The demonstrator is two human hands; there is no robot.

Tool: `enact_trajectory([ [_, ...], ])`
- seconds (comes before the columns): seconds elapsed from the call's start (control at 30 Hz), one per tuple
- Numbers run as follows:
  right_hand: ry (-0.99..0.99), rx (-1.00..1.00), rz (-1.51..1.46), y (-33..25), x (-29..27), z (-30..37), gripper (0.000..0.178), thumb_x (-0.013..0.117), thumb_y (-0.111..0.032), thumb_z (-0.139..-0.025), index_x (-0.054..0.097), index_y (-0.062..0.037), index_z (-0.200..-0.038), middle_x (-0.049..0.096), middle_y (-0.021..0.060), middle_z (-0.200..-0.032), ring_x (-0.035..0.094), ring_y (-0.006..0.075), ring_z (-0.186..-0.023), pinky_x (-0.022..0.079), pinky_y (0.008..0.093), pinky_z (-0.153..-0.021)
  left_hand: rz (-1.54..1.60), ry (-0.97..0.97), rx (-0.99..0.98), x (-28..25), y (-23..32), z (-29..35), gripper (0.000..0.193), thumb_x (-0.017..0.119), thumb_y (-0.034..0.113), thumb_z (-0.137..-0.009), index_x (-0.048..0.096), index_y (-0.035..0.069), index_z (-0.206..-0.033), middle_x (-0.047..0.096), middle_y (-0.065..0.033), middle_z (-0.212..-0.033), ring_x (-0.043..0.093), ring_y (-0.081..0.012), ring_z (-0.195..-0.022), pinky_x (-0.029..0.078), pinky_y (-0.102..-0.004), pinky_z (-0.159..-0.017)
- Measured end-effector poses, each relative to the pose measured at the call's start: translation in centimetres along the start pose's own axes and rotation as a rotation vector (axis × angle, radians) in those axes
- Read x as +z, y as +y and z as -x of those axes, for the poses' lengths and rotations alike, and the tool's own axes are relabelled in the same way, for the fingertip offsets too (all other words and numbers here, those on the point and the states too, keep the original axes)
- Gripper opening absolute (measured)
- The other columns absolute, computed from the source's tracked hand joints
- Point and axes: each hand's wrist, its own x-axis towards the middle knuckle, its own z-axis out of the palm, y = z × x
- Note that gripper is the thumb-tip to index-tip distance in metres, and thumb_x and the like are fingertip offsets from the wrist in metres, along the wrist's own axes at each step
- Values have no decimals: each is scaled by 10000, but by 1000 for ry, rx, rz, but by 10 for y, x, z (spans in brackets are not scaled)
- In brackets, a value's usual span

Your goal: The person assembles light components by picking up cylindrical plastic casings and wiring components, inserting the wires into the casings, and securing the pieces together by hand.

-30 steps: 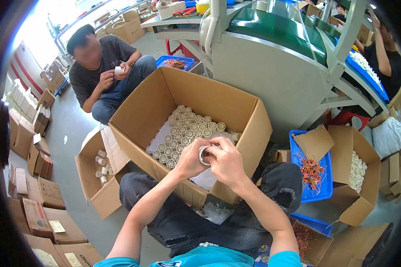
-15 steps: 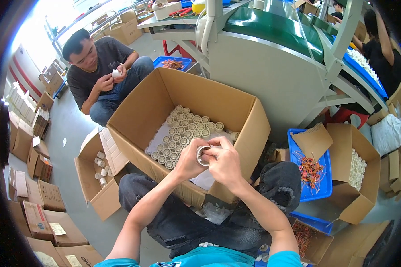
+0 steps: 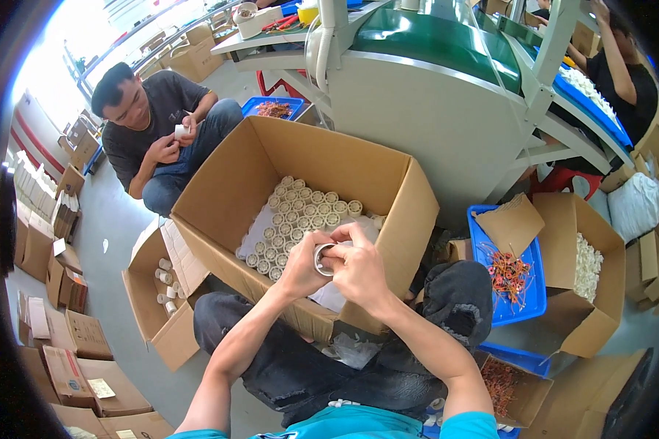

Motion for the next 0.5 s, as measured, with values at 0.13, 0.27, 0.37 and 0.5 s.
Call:
enact_trajectory([
  [0.13, -41, 23, 83, 7, -10, -4, 203, 710, -36, -754, 767, -59, -948, 622, 115, -1102, 656, 271, -923, 535, 367, -808, 62, -103, -170, -2, -1, -10, 459, 833, 72, -643, 558, 49, -1010, 634, -136, -940, 640, -344, -880, 507, -432, -739],
  [0.27, 118, 47, -113, 17, -30, -17, 265, 705, -3, -816, 731, -39, -1078, 634, 108, -1147, 662, 193, -873, 542, 302, -765, -248, -102, 164, -23, -6, -61, 585, 869, 112, -606, 575, 68, -1109, 622, -134, -1105, 585, -334, -1069, 466, -449, -887],
  [0.37, 257, 54, -139, 13, -54, -26, 276, 706, -21, -843, 714, -37, -1118, 642, 100, -1133, 641, 148, -845, 529, 266, -748, -313, 11, 303, -29, -6, -145, 667, 888, 175, -610, 576, 76, -1191, 615, -137, -1129, 576, -332, -1077, 457, -437, -940],
  [0.5, 283, 121, -152, 26, -50, -18, 278, 715, -28, -828, 716, -33, -1106, 639, 107, -1118, 618, 151, -817, 514, 264, -747, -194, 164, 311, 4, -7, -282, 672, 860, 245, -704, 557, 36, -1266, 601, -167, -1156, 593, -350, -1062, 476, -427, -929],
])
